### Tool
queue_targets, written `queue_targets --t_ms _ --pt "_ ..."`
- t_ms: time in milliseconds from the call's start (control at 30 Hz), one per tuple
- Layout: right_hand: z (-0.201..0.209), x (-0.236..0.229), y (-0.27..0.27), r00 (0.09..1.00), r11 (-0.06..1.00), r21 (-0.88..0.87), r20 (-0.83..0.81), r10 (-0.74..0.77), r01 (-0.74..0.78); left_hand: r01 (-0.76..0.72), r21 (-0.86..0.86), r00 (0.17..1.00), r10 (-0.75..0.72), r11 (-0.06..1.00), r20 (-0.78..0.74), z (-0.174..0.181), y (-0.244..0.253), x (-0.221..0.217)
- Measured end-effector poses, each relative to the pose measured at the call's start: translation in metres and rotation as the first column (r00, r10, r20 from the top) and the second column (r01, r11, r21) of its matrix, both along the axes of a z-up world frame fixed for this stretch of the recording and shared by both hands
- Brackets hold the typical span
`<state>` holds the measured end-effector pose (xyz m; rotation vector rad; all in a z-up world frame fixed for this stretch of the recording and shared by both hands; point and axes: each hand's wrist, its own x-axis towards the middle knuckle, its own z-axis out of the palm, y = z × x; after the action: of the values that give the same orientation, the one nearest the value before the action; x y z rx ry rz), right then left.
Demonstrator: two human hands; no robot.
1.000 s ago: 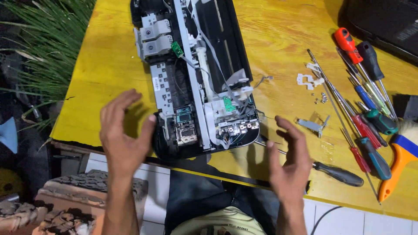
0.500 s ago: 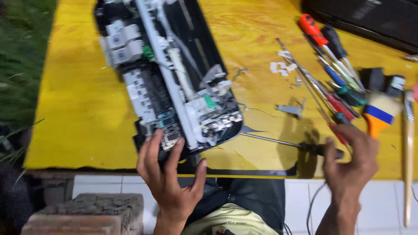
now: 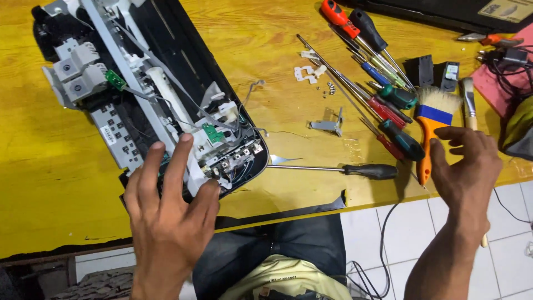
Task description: The person cleans the internal components of a disassembled printer placed on a yellow table. They use a large orange brush to sweep dust from the circuit boards and mechanical parts, then switch to a smaller wooden brush for more detailed cleaning of the internal mechanisms.
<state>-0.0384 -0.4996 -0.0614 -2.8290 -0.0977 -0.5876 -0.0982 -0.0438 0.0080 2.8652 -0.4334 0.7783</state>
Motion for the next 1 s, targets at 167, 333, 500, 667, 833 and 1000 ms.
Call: queue_targets --t_ms 167,333,500,667,833,1000 --pt "-0.006 -0.011 -0.011 0.997 0.996 0.049 -0.03 -0.067 0.068 0.131 -0.114 0.984 -0.143 0.985 -0.108 -0.013 0.029 0.001" --pt "-0.013 -0.018 -0.035 0.983 0.977 0.11 0.022 -0.184 0.18 0.042 -0.208 0.951 -0.103 0.977 -0.29 -0.051 0.111 0.014" --pt "-0.004 -0.023 -0.011 0.974 0.955 0.198 0.018 -0.228 0.22 0.042 -0.081 0.822 -0.08 0.996 -0.564 -0.131 0.18 0.015" --pt "-0.009 -0.038 -0.012 0.974 0.946 0.26 0.066 -0.217 0.193 0.16 0.012 0.863 -0.134 0.987 -0.486 -0.044 -0.016 0.077" --pt "-0.007 -0.068 -0.025 0.947 0.926 0.294 0.144 -0.287 0.236 0.499 -0.437 0.792 -0.599 0.748 -0.122 0.008 -0.227 0.06" --pt "-0.016 -0.149 -0.047 0.79 0.719 0.464 0.065 -0.61 0.517 0.648 -0.338 0.684 -0.717 0.683 -0.138 -0.036 -0.305 0.079"
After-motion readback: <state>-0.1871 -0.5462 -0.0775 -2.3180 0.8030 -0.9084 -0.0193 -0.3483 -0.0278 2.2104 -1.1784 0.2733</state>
